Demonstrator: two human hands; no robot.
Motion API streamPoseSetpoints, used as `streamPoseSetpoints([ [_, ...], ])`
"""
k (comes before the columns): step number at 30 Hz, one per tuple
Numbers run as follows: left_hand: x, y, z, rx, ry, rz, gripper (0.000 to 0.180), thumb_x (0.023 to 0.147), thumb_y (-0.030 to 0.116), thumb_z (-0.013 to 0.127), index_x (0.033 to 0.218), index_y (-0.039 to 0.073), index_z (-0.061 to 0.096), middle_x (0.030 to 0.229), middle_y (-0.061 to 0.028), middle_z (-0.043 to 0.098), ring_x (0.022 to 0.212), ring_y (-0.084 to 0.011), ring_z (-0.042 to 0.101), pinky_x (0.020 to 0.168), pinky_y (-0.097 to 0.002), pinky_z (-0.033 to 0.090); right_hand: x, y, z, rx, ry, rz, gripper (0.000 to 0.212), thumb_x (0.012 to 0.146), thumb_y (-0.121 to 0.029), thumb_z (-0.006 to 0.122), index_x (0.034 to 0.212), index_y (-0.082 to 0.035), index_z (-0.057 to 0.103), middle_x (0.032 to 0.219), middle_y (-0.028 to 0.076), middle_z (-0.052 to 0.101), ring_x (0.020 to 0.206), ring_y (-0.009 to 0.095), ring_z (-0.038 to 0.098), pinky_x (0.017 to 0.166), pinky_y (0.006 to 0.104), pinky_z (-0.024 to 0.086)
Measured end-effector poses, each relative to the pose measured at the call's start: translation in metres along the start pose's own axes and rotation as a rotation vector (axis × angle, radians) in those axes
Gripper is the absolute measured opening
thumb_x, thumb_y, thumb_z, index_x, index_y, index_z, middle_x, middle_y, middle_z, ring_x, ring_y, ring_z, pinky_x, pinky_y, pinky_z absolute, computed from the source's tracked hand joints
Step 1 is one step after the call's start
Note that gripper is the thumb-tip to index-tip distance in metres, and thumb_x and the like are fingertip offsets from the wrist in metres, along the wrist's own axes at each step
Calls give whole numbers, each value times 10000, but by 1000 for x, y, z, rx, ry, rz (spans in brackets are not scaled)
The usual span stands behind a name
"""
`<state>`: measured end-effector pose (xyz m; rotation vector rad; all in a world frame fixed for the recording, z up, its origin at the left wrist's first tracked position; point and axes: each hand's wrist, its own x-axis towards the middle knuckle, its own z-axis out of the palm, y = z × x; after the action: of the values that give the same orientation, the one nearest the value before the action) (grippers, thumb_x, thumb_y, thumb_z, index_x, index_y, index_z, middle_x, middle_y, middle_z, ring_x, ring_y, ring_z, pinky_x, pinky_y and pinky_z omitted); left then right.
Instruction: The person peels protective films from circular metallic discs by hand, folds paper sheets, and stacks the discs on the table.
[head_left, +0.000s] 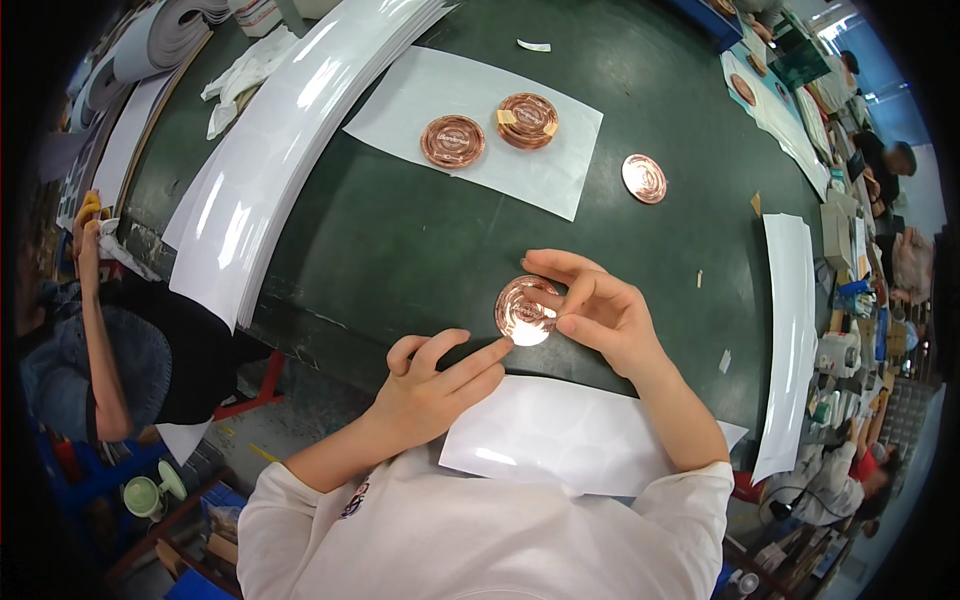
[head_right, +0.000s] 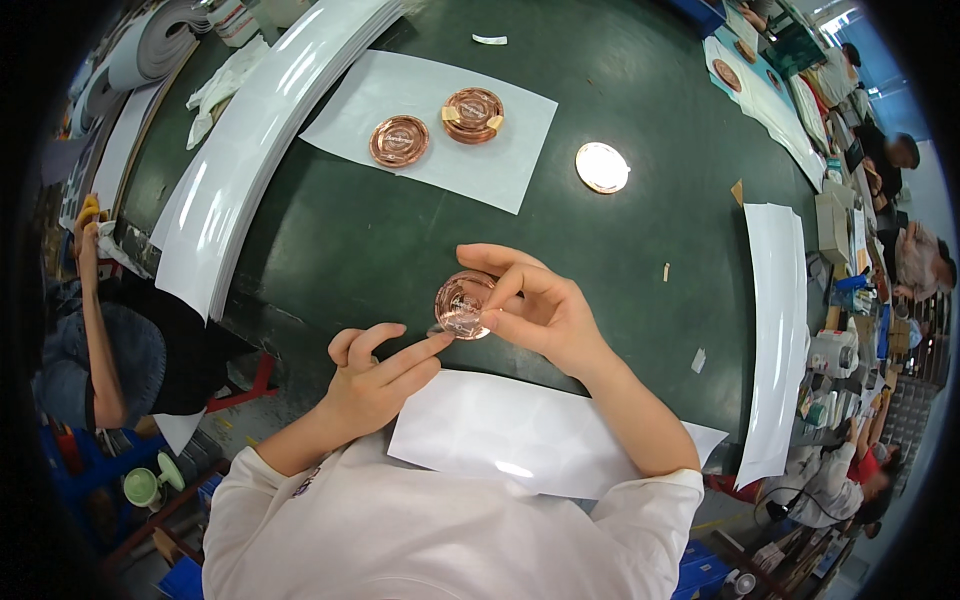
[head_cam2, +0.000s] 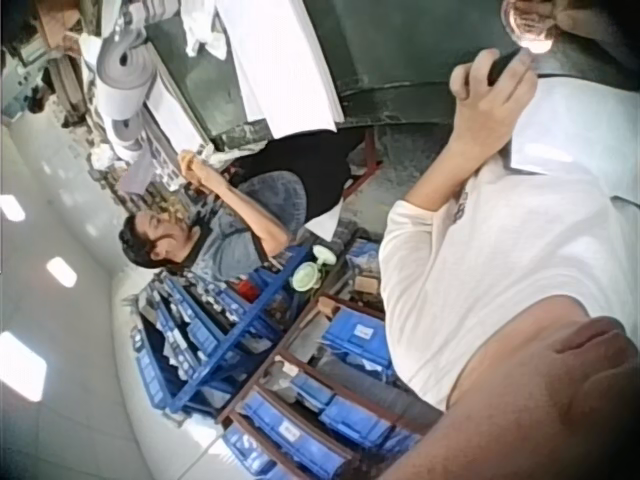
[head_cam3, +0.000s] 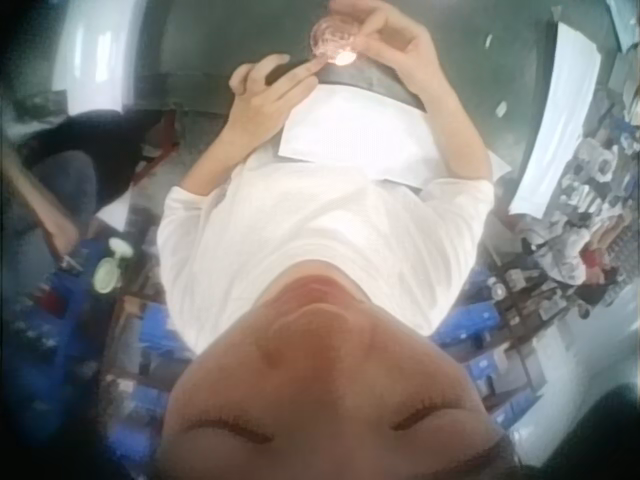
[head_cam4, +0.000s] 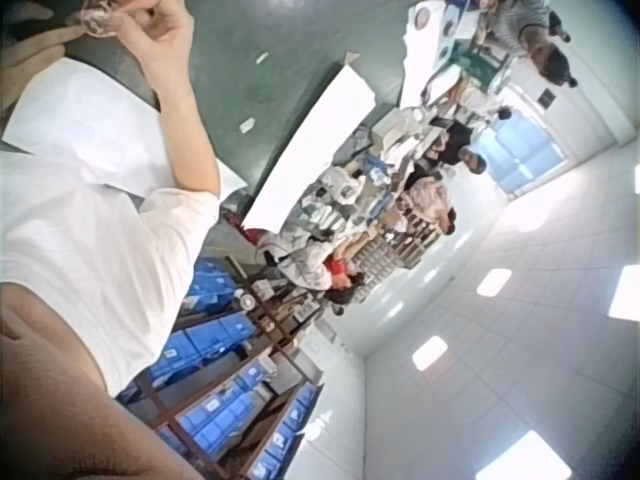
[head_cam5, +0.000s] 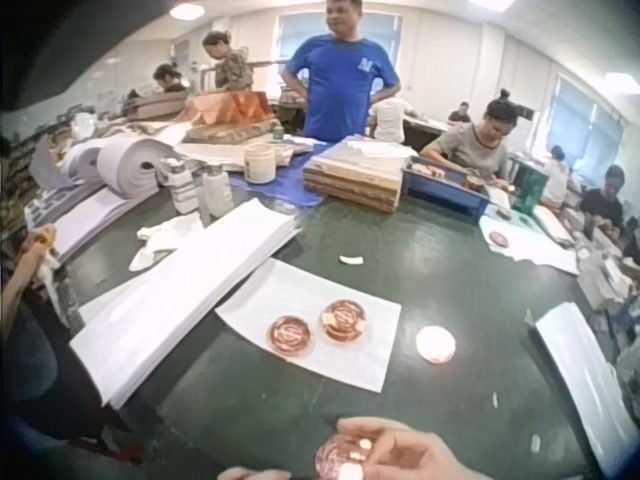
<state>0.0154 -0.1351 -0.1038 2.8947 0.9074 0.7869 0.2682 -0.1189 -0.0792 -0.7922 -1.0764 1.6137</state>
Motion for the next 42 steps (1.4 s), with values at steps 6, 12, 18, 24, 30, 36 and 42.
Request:
streamPoseSetpoints([
  [6, -2, 0, 2, -1, 41, -4, 116, 793, 223, 697, 903, 230, 661, 1274, 126, 644, 1156, -161, 453, 927, -339, 273, -2, -6, 2, -50, 46, -129, 65, 865, 45, 691, 902, -4, 669, 1305, 141, 553, 1168, 215, 583, 968, 337, 502],
  [12, -1, 2, 3, 2, 46, -23, 124, 776, 187, 703, 889, 218, 664, 1243, 119, 664, 1149, -171, 455, 909, -345, 261, -3, -22, 5, -905, 160, -319, 96, 808, -12, 759, 888, -29, 709, 894, 44, 660, 775, 125, 574, 663, 260, 446],
  [18, -1, 1, 2, 11, 31, -23, 134, 788, 192, 685, 913, 230, 657, 1263, 119, 649, 1150, -170, 458, 926, -343, 259, -5, -14, 1, -671, 223, -87, 57, 872, -46, 729, 914, -22, 698, 890, 25, 649, 759, 97, 542, 672, 241, 430],
  [24, 0, 1, 1, 35, 23, -21, 153, 788, 210, 682, 932, 248, 650, 1270, 117, 640, 1135, -165, 475, 941, -336, 264, -1, -8, -6, -602, 173, -21, 55, 891, -57, 715, 928, -21, 696, 898, 7, 643, 762, 85, 506, 671, 233, 404],
  [30, -1, 1, 2, 37, 26, -17, 152, 790, 210, 684, 934, 248, 650, 1267, 116, 643, 1136, -165, 476, 939, -337, 264, 1, -6, -2, -657, 171, -54, 62, 875, -89, 741, 915, -48, 719, 839, -16, 654, 717, 91, 472, 627, 242, 392],
  [36, -1, 1, 1, 35, 22, -18, 155, 791, 210, 685, 938, 248, 655, 1267, 116, 643, 1144, -165, 469, 939, -336, 262, 1, -4, -2, -719, 169, -79, 67, 867, -101, 752, 899, -52, 719, 812, -20, 653, 698, 95, 463, 613, 248, 390],
  [42, -2, 1, 1, 31, 24, -18, 159, 786, 212, 685, 939, 247, 657, 1269, 116, 642, 1151, -164, 463, 940, -335, 259, 1, -5, 0, -746, 179, -73, 78, 859, -106, 762, 892, -51, 717, 814, -15, 660, 689, 97, 465, 609, 251, 394],
])
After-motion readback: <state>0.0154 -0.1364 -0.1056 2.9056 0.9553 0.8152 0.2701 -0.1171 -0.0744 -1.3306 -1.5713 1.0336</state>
